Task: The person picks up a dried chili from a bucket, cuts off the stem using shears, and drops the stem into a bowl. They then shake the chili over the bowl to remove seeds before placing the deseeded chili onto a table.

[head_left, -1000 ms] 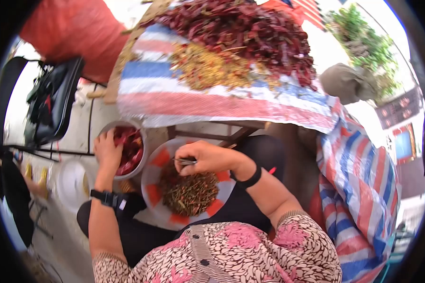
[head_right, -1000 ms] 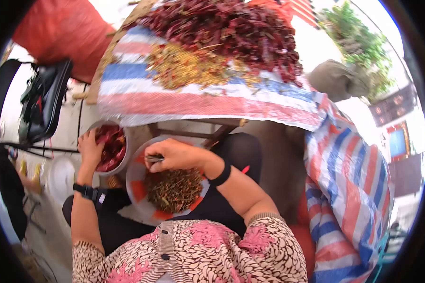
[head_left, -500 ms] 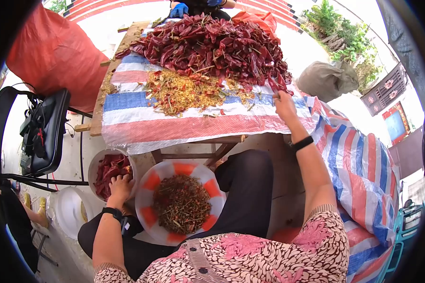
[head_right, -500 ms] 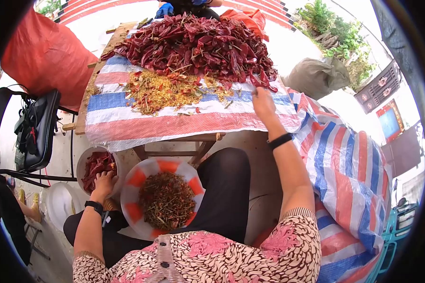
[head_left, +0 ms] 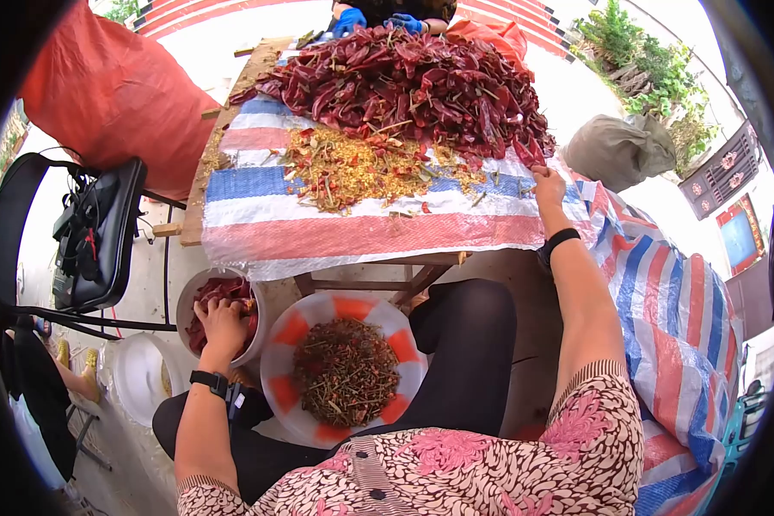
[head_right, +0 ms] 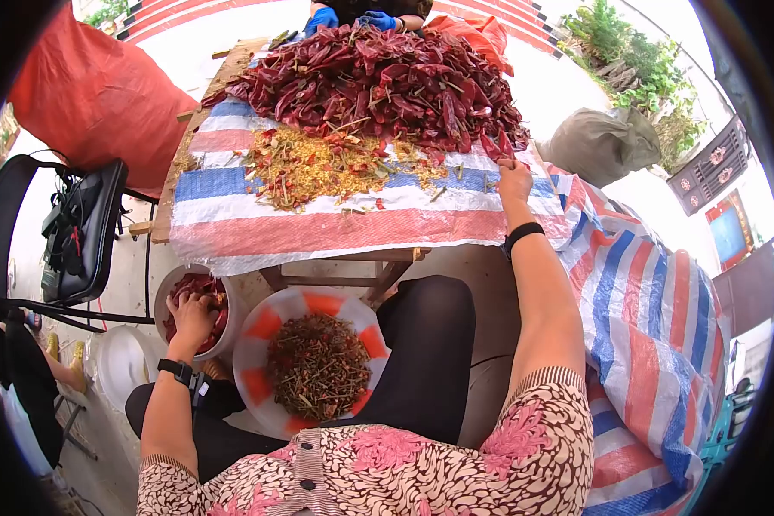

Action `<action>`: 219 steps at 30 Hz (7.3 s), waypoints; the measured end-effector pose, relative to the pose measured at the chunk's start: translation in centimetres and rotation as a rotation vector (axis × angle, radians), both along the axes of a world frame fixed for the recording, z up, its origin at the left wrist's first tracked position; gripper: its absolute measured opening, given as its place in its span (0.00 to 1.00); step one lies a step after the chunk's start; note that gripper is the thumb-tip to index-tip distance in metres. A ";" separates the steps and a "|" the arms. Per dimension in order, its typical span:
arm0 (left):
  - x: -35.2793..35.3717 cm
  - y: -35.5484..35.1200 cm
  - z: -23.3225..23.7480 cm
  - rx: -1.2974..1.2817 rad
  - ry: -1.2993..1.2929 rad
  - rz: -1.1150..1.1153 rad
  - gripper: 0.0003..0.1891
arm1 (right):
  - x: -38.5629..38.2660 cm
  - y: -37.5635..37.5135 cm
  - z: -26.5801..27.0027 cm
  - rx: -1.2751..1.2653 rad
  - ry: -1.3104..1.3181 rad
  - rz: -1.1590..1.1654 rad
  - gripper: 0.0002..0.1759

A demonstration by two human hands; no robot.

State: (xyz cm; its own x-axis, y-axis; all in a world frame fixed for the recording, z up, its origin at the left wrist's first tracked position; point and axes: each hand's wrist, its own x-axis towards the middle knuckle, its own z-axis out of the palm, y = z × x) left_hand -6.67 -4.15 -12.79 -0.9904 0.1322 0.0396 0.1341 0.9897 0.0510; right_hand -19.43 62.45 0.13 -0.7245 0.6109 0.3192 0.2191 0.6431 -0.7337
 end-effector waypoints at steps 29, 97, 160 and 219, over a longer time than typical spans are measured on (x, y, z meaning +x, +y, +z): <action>5.5 9.9 15.0 1.228 -0.101 -0.709 0.13 | 21.7 -39.0 4.9 -0.526 0.062 0.913 0.08; 0.4 -5.9 4.4 0.091 -0.077 0.195 0.19 | 26.5 -39.0 -2.3 0.252 -0.285 1.134 0.12; 2.7 5.8 6.4 0.136 -0.463 -0.597 0.13 | -3.9 -19.9 6.1 -0.237 -0.472 0.604 0.18; 5.6 7.1 11.0 1.086 0.237 -0.649 0.17 | 20.9 -43.9 1.1 -0.741 0.109 0.852 0.07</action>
State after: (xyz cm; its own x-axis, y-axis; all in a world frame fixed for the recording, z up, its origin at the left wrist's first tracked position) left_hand -1.03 2.91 -1.82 -0.7110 0.3744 0.5953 0.6897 0.2061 0.6941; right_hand 1.51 18.53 1.21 -0.9853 -0.0030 0.1706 -0.1703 -0.0482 -0.9842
